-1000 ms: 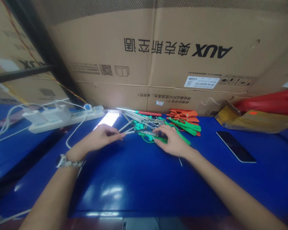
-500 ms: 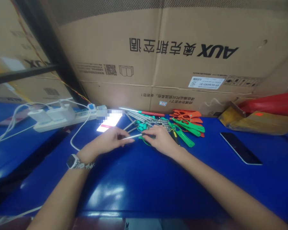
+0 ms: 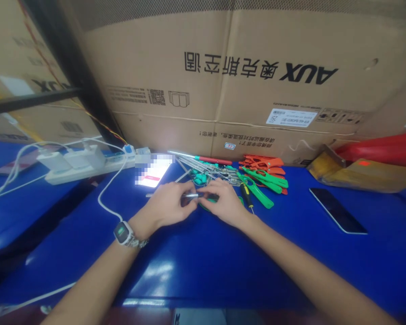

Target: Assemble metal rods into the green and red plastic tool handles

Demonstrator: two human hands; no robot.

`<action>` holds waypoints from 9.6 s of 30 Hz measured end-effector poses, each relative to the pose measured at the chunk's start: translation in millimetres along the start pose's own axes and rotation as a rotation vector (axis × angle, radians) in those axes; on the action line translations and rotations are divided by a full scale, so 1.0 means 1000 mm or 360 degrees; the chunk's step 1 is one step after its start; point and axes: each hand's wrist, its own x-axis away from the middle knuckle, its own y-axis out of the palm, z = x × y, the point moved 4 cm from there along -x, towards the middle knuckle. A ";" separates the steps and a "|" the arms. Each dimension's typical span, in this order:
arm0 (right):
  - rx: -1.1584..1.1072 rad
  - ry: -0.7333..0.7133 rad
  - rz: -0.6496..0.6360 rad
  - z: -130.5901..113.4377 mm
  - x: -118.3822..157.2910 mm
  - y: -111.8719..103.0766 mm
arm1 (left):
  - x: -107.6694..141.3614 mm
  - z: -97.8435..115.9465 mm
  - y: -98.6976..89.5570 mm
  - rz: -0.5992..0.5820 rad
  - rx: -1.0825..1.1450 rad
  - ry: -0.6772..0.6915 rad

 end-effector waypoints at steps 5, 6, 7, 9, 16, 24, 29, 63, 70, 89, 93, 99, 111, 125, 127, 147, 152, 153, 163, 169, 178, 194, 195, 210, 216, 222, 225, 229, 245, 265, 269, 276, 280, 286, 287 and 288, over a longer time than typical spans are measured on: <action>-0.0108 -0.0074 0.0040 0.001 0.005 -0.008 | 0.001 0.009 -0.002 0.0080 -0.0095 0.0199; -0.0109 -0.0087 0.0046 0.002 0.006 -0.010 | 0.001 0.008 -0.003 0.0084 -0.0095 0.0220; -0.0104 -0.0097 0.0051 0.003 0.006 -0.011 | 0.000 0.008 -0.003 0.0084 -0.0097 0.0230; -0.0079 -0.0114 0.0050 0.006 0.007 -0.011 | -0.001 0.007 -0.003 0.0075 -0.0105 0.0230; 0.0022 -0.0249 0.0052 0.006 0.006 -0.010 | -0.001 0.009 -0.001 0.0014 -0.0111 0.0239; 0.0051 -0.0355 0.0057 0.002 0.004 -0.008 | -0.001 0.017 0.002 0.0055 -0.0214 0.0348; 0.0103 -0.0299 0.0046 0.003 0.004 -0.008 | -0.005 0.012 0.009 0.0101 -0.0297 0.0256; 0.0247 0.0054 -0.0221 0.006 0.009 -0.014 | -0.003 -0.034 0.008 -0.0233 0.0640 0.0123; 0.0150 0.0151 -0.0207 0.012 0.002 -0.006 | -0.006 -0.034 0.010 -0.0228 0.0656 0.0105; -0.0352 0.0638 -0.1610 0.031 -0.073 0.005 | -0.010 -0.028 0.008 -0.0089 0.0513 0.0173; -0.0330 0.0689 -0.1698 0.034 -0.074 0.012 | -0.011 -0.028 0.008 -0.0083 0.0499 0.0174; -0.0363 0.0649 -0.1492 0.031 -0.071 0.011 | -0.010 -0.029 0.011 -0.0094 0.0538 0.0117; -0.0775 0.0664 -0.0608 0.029 -0.041 0.008 | -0.010 -0.034 0.014 -0.0036 0.0399 0.0258; -0.0174 0.0210 -0.0262 0.025 -0.035 -0.003 | -0.011 -0.032 0.014 -0.0061 0.0336 0.0242; 0.0068 0.0094 -0.0289 0.022 -0.035 -0.004 | -0.011 -0.031 0.014 -0.0068 0.0313 0.0250; 0.0661 -0.0076 -0.0586 0.003 -0.036 -0.005 | -0.011 -0.031 0.018 -0.0048 0.0251 0.0240; 0.0623 -0.0061 -0.0605 0.002 -0.036 -0.003 | -0.011 -0.031 0.018 -0.0054 0.0228 0.0227; 0.0619 -0.0053 -0.0600 0.002 -0.036 -0.004 | -0.011 -0.031 0.017 -0.0057 0.0230 0.0223; 0.0650 0.0035 -0.0535 0.002 -0.035 -0.007 | -0.011 -0.029 0.016 -0.0045 0.0273 0.0185; 0.0575 0.0038 -0.0529 0.004 -0.036 -0.002 | -0.011 -0.029 0.016 -0.0040 0.0273 0.0195; 0.0105 0.0253 -0.0331 0.004 -0.020 -0.002 | -0.011 -0.027 0.013 -0.0005 0.0282 0.0207; 0.0429 -0.0152 -0.0440 0.009 -0.005 -0.002 | -0.013 -0.025 0.012 -0.0037 0.0332 0.0408; 0.0413 -0.0149 -0.0442 0.010 -0.004 -0.002 | -0.013 -0.026 0.013 -0.0053 0.0327 0.0400; -0.0051 -0.0102 -0.0228 0.022 0.005 0.003 | -0.015 -0.029 0.017 -0.0075 0.0347 0.0413; -0.0096 -0.0058 -0.0187 0.023 0.003 0.003 | -0.015 -0.028 0.016 -0.0070 0.0393 0.0426; -0.0160 -0.0034 -0.0180 0.025 0.001 0.002 | -0.014 -0.025 0.015 -0.0104 0.0420 0.0502; -0.0201 0.0004 -0.0191 0.026 0.001 0.002 | -0.015 -0.027 0.016 -0.0104 0.0418 0.0487; -0.0190 -0.0015 -0.0194 0.025 0.001 0.002 | -0.017 -0.029 0.015 -0.0070 0.0411 0.0434; -0.0122 -0.0124 -0.0269 0.022 0.001 0.000 | -0.013 -0.028 0.012 -0.0080 0.0392 0.0346; 0.0062 0.0043 -0.0433 0.020 0.009 -0.002 | -0.014 -0.033 0.015 -0.0117 0.0478 0.0368; 0.0022 0.0057 -0.0400 0.022 0.010 -0.001 | -0.014 -0.031 0.018 -0.0122 0.0461 0.0407; 0.0016 0.0061 -0.0382 0.023 0.009 0.000 | -0.009 -0.023 0.019 -0.0105 0.0262 0.0416; 0.0021 0.0080 -0.0395 0.022 0.009 0.000 | -0.005 -0.021 0.020 -0.0059 0.0124 0.0395; 0.0052 0.0066 -0.0400 0.020 0.010 0.001 | -0.005 -0.020 0.022 -0.0072 -0.0016 0.0433; 0.0063 0.0057 -0.0398 0.020 0.010 0.002 | -0.004 -0.019 0.022 -0.0083 -0.0037 0.0450; 0.0076 0.0043 -0.0392 0.020 0.011 0.002 | -0.004 -0.018 0.022 -0.0087 -0.0056 0.0461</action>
